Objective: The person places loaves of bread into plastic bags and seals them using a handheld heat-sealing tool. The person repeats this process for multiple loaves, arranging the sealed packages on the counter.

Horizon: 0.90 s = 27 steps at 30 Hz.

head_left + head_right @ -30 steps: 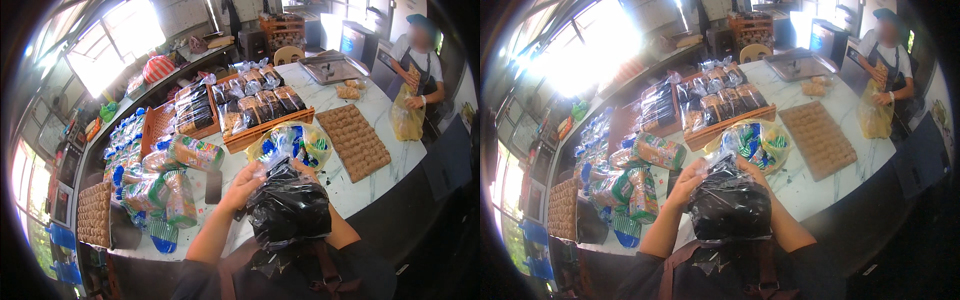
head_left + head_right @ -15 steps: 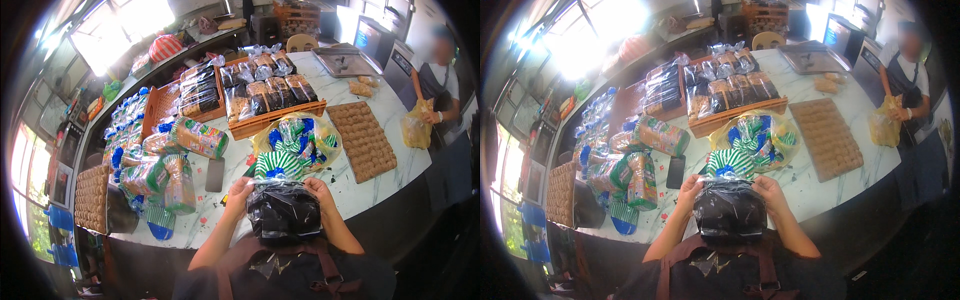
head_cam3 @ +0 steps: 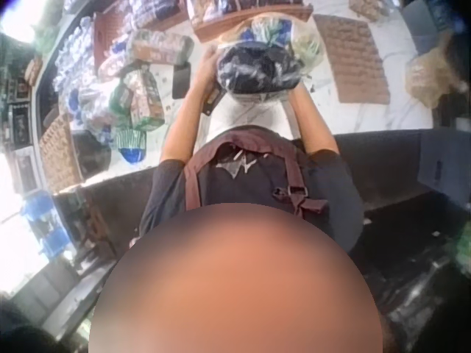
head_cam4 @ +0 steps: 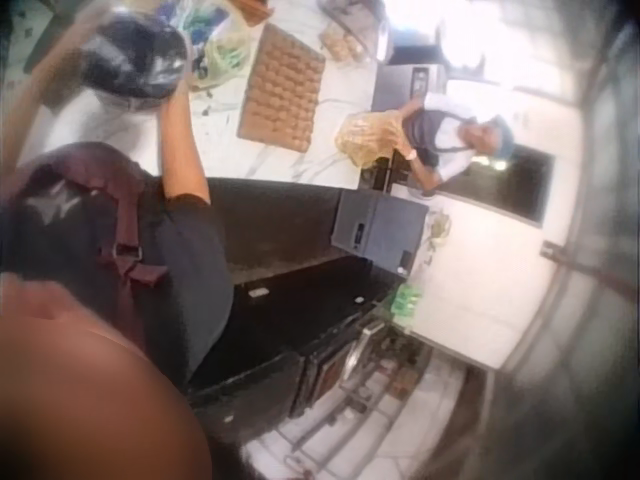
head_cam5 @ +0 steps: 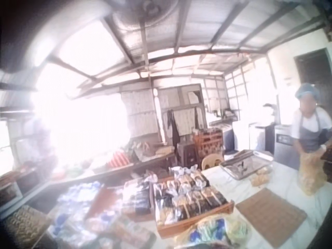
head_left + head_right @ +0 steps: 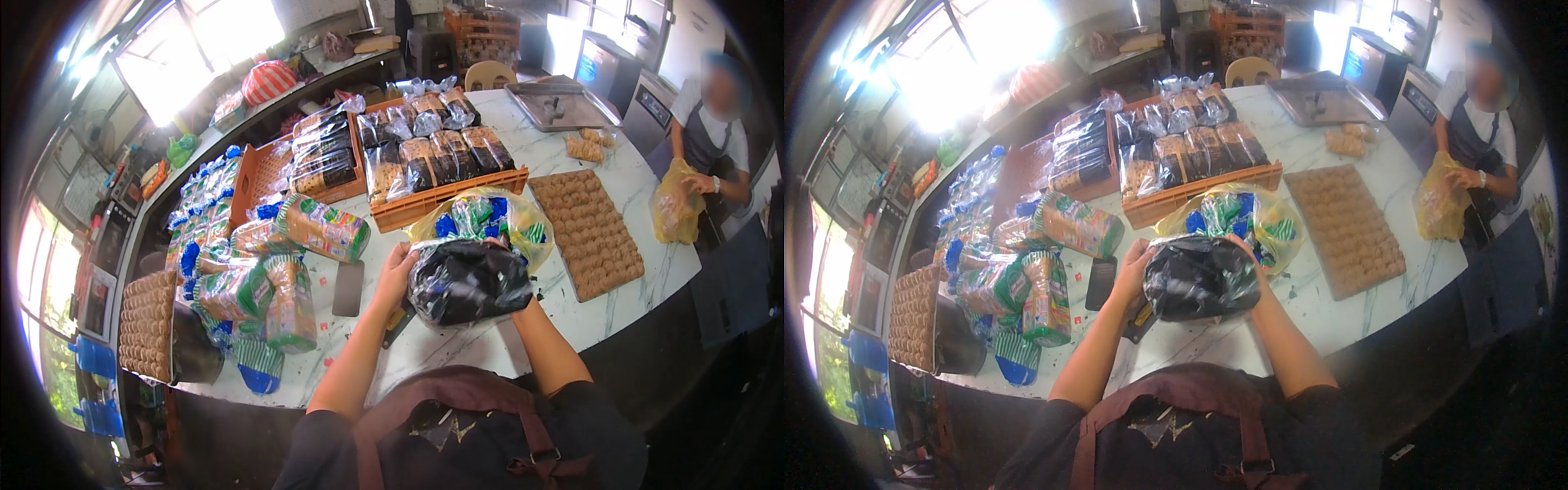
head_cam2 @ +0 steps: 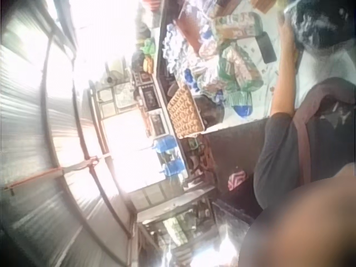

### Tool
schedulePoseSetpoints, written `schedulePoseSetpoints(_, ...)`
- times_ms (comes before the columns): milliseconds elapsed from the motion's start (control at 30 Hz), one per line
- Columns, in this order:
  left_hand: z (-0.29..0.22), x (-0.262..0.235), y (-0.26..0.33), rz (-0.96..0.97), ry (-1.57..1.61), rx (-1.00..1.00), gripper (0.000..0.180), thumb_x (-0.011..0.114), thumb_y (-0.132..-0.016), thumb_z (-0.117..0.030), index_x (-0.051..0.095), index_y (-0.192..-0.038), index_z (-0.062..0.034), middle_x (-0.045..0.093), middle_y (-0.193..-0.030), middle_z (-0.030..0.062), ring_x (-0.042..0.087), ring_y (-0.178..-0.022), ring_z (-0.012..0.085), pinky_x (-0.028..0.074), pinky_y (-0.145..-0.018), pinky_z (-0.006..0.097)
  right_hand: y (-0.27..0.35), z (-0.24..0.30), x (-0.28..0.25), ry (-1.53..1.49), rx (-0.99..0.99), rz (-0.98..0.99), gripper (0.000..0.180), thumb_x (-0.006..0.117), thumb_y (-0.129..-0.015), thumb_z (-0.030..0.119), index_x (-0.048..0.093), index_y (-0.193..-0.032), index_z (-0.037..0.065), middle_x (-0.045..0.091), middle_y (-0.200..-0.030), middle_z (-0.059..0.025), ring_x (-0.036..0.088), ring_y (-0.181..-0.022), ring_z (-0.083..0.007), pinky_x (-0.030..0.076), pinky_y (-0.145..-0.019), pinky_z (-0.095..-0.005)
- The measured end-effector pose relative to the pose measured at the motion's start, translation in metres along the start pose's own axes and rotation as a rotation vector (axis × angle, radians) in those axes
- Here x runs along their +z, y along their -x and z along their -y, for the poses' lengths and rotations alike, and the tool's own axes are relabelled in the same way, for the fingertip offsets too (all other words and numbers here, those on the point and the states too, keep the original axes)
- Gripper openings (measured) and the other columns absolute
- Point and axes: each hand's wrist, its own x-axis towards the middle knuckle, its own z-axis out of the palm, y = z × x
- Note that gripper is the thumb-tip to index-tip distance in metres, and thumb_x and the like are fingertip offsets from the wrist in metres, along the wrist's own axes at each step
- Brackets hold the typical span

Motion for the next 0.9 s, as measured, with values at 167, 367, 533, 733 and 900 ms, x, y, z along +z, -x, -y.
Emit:
schedulePoseSetpoints(167,0.014,-0.001,-0.003,-0.053,0.355,-0.132,0.009,0.048,-0.098,-0.008,0.053,-0.094,-0.0015,0.062,-0.088,0.0069,0.063,-0.078,0.0129,0.056,-0.069,0.031,-0.006,-0.017,-0.018,1.049,-0.493,0.062,0.038,0.054,-0.096,0.037,0.059,-0.117,0.005,0.065,-0.111,-0.0102,0.062,-0.1,-0.0216,0.052,-0.09,-0.0359)
schedulePoseSetpoints(367,0.027,0.001,-0.002,-0.002,0.745,-0.514,0.027,0.041,-0.099,-0.01,0.055,-0.117,0.0052,0.065,-0.108,0.0198,0.067,-0.094,0.0281,0.057,-0.084,0.043,-0.005,-0.014,-0.008,-0.132,-0.134,0.089,0.048,0.046,-0.098,0.049,0.058,-0.117,0.007,0.064,-0.111,-0.0106,0.061,-0.102,-0.0227,0.05,-0.092,-0.0391)
schedulePoseSetpoints(533,0.032,0.002,0.007,-0.008,0.512,-0.301,0.026,0.054,-0.095,-0.011,0.058,-0.115,0.005,0.067,-0.103,0.0139,0.066,-0.09,0.0202,0.055,-0.083,0.034,0.003,-0.003,0.01,-0.395,0.077,0.082,0.056,0.035,-0.1,0.056,0.058,-0.117,0.007,0.064,-0.113,-0.0103,0.061,-0.103,-0.0253,0.05,-0.093,-0.0414)
schedulePoseSetpoints(733,0.045,0.0,0.004,0.069,0.161,-0.169,0.022,0.058,-0.095,-0.013,0.062,-0.108,0.0041,0.068,-0.097,0.01,0.065,-0.085,0.0158,0.054,-0.079,0.029,0.008,0.009,0.023,-0.321,0.106,-0.011,0.056,0.036,-0.099,0.056,0.057,-0.117,0.007,0.063,-0.114,-0.0103,0.061,-0.103,-0.026,0.051,-0.093,-0.0421)
schedulePoseSetpoints(900,0.064,-0.001,-0.001,0.032,0.619,-0.48,0.022,0.057,-0.094,-0.009,0.063,-0.109,0.0062,0.069,-0.099,0.0115,0.066,-0.084,0.0185,0.055,-0.077,0.034,0.021,-0.011,0.01,-0.4,0.043,0.073,0.046,0.041,-0.1,0.047,0.057,-0.119,0.008,0.063,-0.114,-0.0103,0.062,-0.103,-0.0256,0.052,-0.092,-0.0418)
